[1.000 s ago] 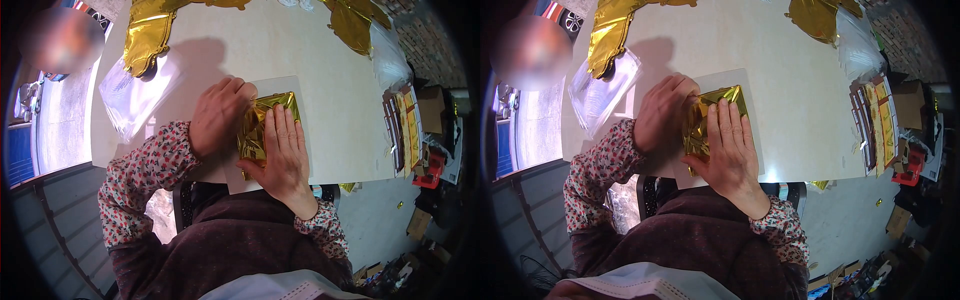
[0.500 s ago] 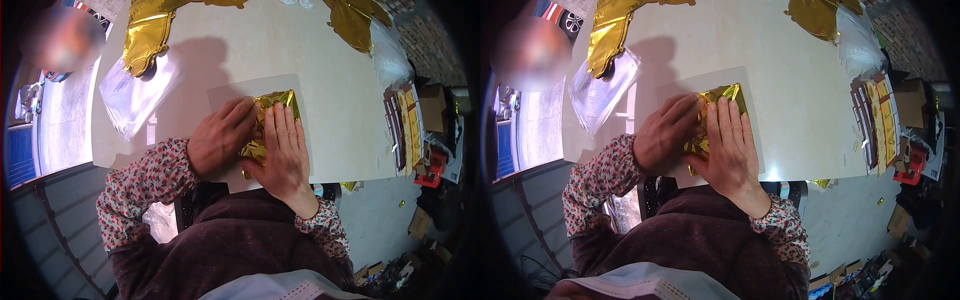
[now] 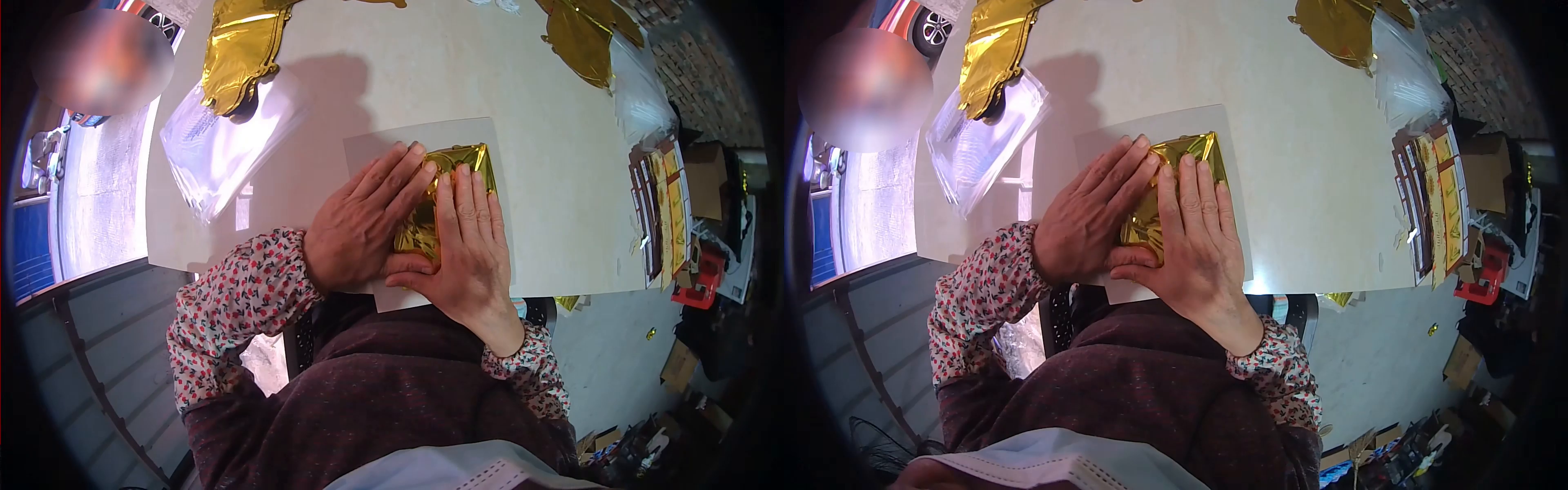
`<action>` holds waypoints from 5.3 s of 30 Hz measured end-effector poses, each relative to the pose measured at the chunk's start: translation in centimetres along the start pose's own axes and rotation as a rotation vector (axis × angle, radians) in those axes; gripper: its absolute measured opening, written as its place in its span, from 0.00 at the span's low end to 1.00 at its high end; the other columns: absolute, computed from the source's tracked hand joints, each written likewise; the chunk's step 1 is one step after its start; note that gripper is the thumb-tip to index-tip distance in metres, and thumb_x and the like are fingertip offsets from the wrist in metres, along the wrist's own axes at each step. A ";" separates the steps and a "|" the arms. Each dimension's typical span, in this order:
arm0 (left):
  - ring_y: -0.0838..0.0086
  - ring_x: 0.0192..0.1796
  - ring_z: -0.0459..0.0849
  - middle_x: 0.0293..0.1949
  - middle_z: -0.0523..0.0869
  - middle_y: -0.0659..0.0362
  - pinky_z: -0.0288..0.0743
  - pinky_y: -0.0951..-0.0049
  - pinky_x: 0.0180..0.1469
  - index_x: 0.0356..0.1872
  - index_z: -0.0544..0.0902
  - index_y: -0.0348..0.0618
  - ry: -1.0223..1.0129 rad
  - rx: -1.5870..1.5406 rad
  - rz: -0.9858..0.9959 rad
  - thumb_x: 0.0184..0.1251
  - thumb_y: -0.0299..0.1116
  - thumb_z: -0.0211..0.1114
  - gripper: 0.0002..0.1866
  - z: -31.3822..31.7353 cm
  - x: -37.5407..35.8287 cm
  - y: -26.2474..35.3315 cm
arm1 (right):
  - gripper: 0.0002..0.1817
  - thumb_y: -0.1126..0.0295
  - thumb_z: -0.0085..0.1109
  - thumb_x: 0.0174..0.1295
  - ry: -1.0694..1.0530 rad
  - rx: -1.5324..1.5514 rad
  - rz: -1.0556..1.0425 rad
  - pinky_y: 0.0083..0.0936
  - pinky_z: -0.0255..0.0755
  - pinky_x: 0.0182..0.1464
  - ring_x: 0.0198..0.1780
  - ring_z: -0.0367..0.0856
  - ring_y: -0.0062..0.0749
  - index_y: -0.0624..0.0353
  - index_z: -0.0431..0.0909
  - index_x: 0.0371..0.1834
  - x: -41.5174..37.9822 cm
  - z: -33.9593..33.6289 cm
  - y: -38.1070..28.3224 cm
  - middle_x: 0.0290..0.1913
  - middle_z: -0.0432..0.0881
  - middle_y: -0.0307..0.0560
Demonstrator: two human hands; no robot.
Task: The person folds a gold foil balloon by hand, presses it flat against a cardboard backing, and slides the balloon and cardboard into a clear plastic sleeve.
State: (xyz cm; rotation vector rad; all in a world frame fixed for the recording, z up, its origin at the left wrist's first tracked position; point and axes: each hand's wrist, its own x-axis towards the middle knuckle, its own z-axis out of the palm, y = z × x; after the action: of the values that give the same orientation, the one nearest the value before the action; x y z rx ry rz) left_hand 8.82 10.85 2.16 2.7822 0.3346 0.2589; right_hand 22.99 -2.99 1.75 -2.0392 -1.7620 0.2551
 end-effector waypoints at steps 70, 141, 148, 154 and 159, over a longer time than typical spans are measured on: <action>0.43 0.77 0.59 0.73 0.61 0.36 0.54 0.49 0.78 0.76 0.61 0.41 0.030 -0.133 0.053 0.33 0.65 0.77 0.65 -1.7 -1.0 0.2 | 0.06 0.69 0.62 0.64 -0.323 -0.016 -0.054 0.41 0.75 0.50 0.48 0.80 0.48 0.60 0.80 0.35 11.2 -7.0 4.8 0.38 0.82 0.51; 0.51 0.80 0.57 0.75 0.63 0.42 0.52 0.53 0.79 0.74 0.60 0.32 0.022 0.094 -0.067 0.48 0.72 0.70 0.62 -1.2 -2.3 0.0 | 0.58 0.37 0.69 0.53 -0.104 -0.086 -0.334 0.44 0.47 0.82 0.82 0.53 0.47 0.66 0.58 0.78 4.6 -1.3 3.8 0.78 0.60 0.59; 0.46 0.80 0.55 0.76 0.59 0.40 0.51 0.51 0.79 0.76 0.59 0.35 -0.010 0.096 -0.109 0.43 0.73 0.72 0.65 -1.5 -2.2 0.7 | 0.58 0.37 0.69 0.54 -0.099 -0.088 -0.333 0.43 0.47 0.82 0.82 0.53 0.48 0.66 0.56 0.78 4.6 -1.2 3.9 0.79 0.60 0.59; 0.43 0.80 0.55 0.76 0.59 0.37 0.51 0.49 0.78 0.75 0.60 0.34 -0.007 0.107 -0.137 0.44 0.72 0.73 0.64 -1.4 -2.2 1.2 | 0.58 0.35 0.66 0.55 -0.101 -0.093 -0.343 0.43 0.46 0.82 0.82 0.52 0.48 0.66 0.55 0.79 4.6 -1.4 3.5 0.79 0.59 0.59; 0.43 0.79 0.56 0.75 0.60 0.38 0.52 0.49 0.78 0.75 0.60 0.34 -0.001 0.117 -0.128 0.44 0.71 0.74 0.64 -1.3 -2.0 1.5 | 0.58 0.35 0.66 0.55 -0.098 -0.055 -0.353 0.43 0.46 0.82 0.82 0.52 0.49 0.66 0.55 0.79 4.4 -1.4 4.0 0.79 0.58 0.61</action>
State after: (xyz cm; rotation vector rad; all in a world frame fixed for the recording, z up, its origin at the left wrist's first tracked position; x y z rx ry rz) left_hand 6.98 9.35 3.57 2.8604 0.5415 0.2132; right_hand 27.91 0.64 1.93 -1.7346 -2.1707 0.2007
